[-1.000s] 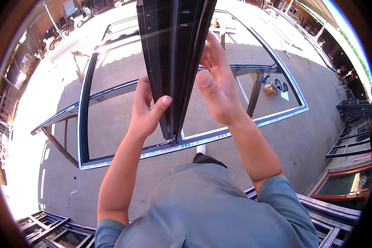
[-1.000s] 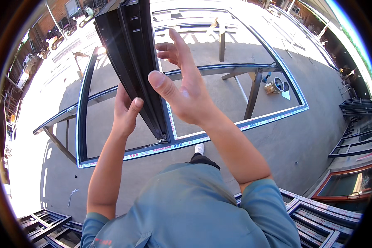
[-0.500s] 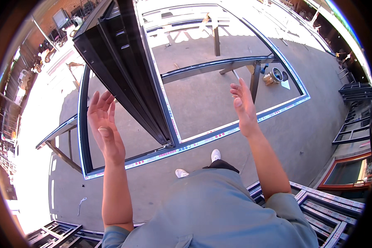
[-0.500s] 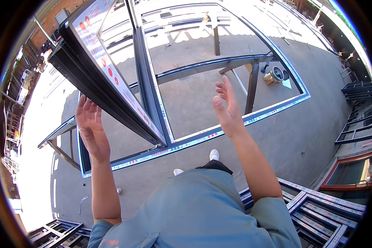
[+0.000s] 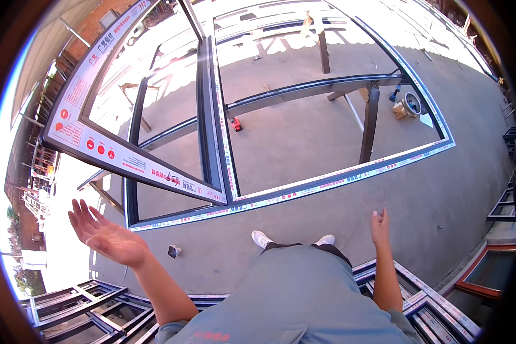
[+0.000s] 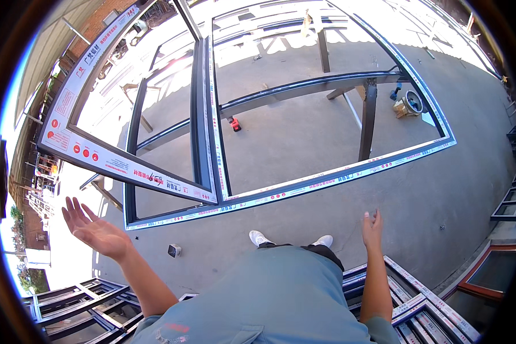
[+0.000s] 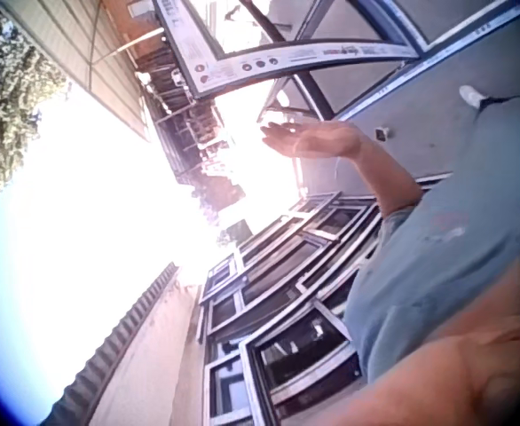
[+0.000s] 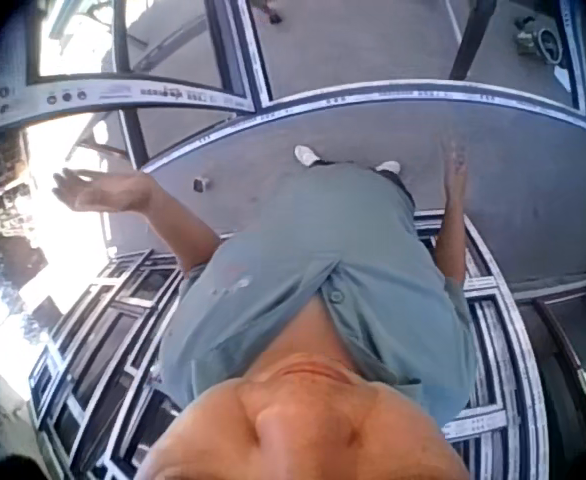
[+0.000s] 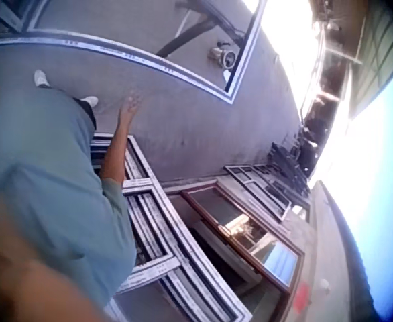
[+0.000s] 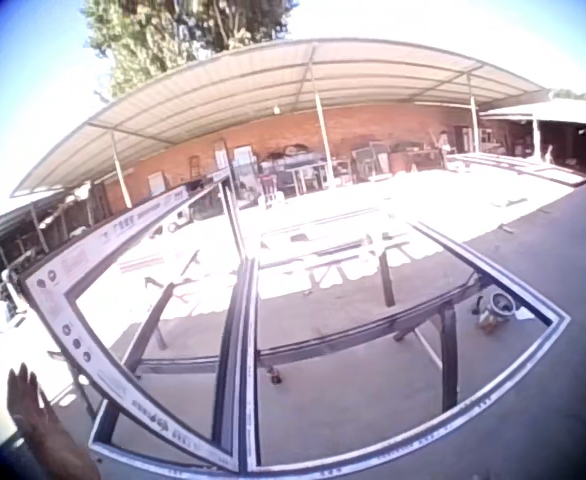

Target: The person selects a smaller window frame from a stack, places it onto a larger frame lying on sawhorses, and uses a screwdriver to secure the components together.

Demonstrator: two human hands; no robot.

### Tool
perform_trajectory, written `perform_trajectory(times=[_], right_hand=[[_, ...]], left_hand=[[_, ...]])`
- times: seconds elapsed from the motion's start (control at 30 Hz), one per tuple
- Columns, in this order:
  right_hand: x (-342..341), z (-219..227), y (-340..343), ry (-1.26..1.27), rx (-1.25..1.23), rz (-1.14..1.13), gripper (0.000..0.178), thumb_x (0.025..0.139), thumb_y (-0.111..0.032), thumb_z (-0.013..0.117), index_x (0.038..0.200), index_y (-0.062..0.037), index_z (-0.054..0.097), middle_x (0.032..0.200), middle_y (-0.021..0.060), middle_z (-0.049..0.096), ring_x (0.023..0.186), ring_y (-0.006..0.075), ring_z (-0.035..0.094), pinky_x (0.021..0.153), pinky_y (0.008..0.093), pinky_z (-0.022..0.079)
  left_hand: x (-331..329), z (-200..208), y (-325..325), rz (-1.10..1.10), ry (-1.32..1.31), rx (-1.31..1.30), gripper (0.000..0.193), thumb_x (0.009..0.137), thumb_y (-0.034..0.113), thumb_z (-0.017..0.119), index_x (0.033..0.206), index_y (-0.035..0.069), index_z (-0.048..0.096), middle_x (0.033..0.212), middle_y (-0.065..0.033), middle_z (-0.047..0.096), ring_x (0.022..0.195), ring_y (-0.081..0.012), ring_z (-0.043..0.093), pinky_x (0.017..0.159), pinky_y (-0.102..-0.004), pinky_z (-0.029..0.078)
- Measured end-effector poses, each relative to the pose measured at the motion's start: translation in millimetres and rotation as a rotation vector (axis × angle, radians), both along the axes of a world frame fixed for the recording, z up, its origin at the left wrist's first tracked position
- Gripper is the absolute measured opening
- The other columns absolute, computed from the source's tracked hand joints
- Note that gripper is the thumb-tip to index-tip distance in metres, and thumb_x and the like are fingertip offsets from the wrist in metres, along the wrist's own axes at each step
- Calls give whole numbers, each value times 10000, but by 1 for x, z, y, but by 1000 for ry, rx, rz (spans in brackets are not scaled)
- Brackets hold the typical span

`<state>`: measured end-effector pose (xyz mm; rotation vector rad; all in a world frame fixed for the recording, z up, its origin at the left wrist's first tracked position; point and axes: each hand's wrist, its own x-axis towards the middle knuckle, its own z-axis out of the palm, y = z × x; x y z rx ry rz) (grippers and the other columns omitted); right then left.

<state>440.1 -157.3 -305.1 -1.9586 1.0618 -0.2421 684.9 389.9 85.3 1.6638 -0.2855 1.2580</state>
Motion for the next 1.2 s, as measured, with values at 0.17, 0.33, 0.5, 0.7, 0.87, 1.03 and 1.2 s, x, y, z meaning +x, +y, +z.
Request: perform_trajectory(times=[0.17, 0.33, 0.5, 0.7, 0.87, 1.03, 1.2], right_hand=[[-133, -104, -72, 282, 65, -64, 716, 989, -475, 605, 1422, 80, 474, 1309, 272, 552, 1196, 372, 552, 1050, 437, 423], [-169, -91, -111, 304, 95, -85, 684, 989, -466, 606, 1406, 65, 497, 1334, 262, 539, 1207, 384, 547, 1058, 439, 419], [-149, -56, -139, 278, 111, -124, 656, 966, -422, 657, 1419, 30, 510, 1323, 219, 561, 1174, 330, 597, 994, 398, 489], [-124, -41, -167, 152, 166, -11, 635, 950, -393, 679, 1409, 20, 530, 1260, 207, 613, 1054, 291, 661, 931, 393, 528], [-155, -32, -216, 188, 247, -22, 628, 947, -385, 685, 1405, 17, 533, 1243, 206, 636, 1059, 292, 666, 929, 399, 532], [-252, -45, -280, 391, 313, -239, 615, 958, -376, 670, 1393, 35, 529, 1214, 210, 693, 1116, 302, 669, 958, 389, 519], [-370, -81, -315, 408, 281, -606, 636, 957, -354, 664, 1363, 118, 535, 1166, 240, 705, 1017, 288, 699, 879, 373, 545]], left_hand=[[-21, 25, -76, 249, -113, 121, 752, 1051, 576, 363, 1486, -36, 326, 1518, -232, 424, 1467, -349, 355, 1248, -483, 209], [-25, 39, -140, 386, -240, 212, 711, 1058, 519, 403, 1470, -58, 345, 1509, -272, 411, 1474, -366, 342, 1236, -498, 234], [2, 15, -245, 145, -152, 281, 516, 1078, 381, 426, 1419, -5, 399, 1465, -239, 449, 1442, -333, 386, 1218, -492, 281], [45, -84, -399, -459, 461, 36, 243, 980, 138, 686, 1179, 31, 598, 1100, -80, 681, 1044, -154, 633, 985, -304, 472], [56, -174, -530, -608, 651, 162, 101, 977, 105, 680, 970, 4, 690, 914, -55, 716, 881, -128, 658, 859, -281, 507], [57, -225, -724, -901, 838, 270, 235, 1021, 211, 630, 983, -7, 709, 911, -71, 729, 906, -138, 670, 853, -291, 514], [35, -234, -899, -1205, 838, 592, 302, 1028, 277, 590, 1013, 1, 711, 946, -118, 711, 909, -254, 670, 821, -366, 519]])
